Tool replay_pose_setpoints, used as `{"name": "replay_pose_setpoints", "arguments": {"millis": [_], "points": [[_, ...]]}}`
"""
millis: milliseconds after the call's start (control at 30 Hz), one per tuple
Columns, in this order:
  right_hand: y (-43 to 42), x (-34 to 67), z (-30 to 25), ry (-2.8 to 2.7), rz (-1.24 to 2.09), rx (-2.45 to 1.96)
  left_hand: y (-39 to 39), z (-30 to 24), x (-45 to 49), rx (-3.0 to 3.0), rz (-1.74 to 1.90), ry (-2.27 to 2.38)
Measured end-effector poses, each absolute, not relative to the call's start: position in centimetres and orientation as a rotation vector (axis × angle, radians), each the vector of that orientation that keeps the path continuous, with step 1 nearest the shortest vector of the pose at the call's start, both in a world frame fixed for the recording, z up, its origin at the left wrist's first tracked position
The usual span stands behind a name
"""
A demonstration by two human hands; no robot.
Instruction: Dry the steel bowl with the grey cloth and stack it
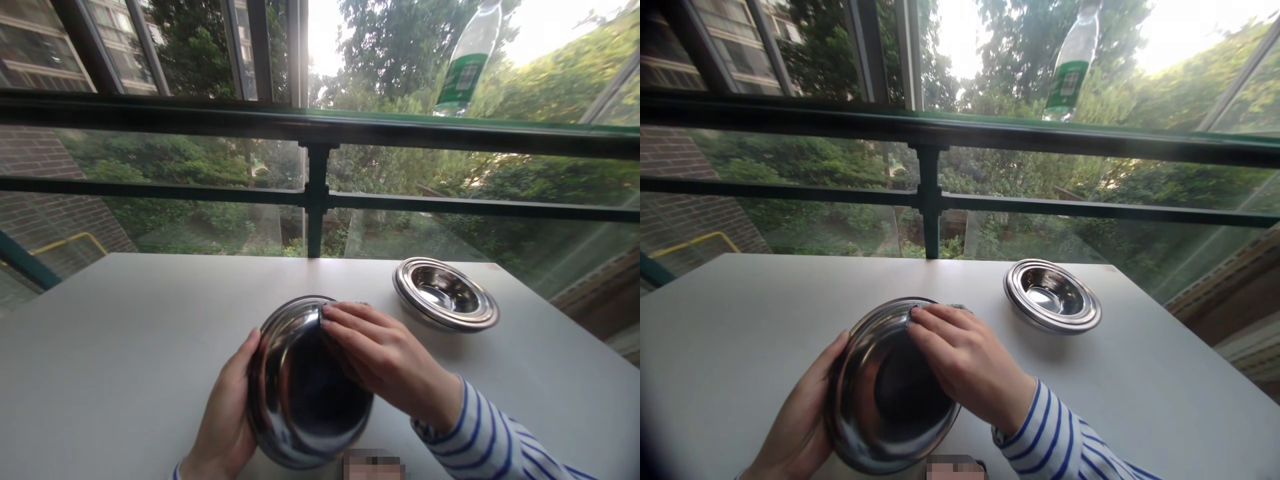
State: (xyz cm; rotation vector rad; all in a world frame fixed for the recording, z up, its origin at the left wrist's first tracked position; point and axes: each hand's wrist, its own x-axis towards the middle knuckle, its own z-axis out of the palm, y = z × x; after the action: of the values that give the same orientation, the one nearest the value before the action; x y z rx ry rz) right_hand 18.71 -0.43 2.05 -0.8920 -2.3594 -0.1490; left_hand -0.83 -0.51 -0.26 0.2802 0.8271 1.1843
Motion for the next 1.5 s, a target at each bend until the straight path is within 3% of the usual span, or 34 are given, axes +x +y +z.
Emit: {"name": "replay_pose_setpoints", "arguments": {"millis": [333, 567, 800, 1133, 1500], "points": [[-0.7, 18.0, 2.0, -2.35, -0.212, -0.92, -0.5, -0.5, -0.4, 0.269, 1.171, 0.808], [-2.9, 15.2, 3.2, -2.57, -0.251, -0.633, -0.6, -0.8, -0.1, 0.26, 1.173, 0.821], [-0.9, 17.9, 2.2, -2.363, -0.223, -1.023, -1.0, -0.9, 0.2, 0.29, 1.17, 0.804], [-3.7, 14.0, 2.4, -2.558, -0.211, -0.585, -0.1, -0.9, 0.0, 0.218, 1.141, 0.818], [-1.1, 17.3, 1.7, -2.424, -0.231, -1.095, -0.5, -1.1, 0.3, 0.196, 1.146, 0.85]]}}
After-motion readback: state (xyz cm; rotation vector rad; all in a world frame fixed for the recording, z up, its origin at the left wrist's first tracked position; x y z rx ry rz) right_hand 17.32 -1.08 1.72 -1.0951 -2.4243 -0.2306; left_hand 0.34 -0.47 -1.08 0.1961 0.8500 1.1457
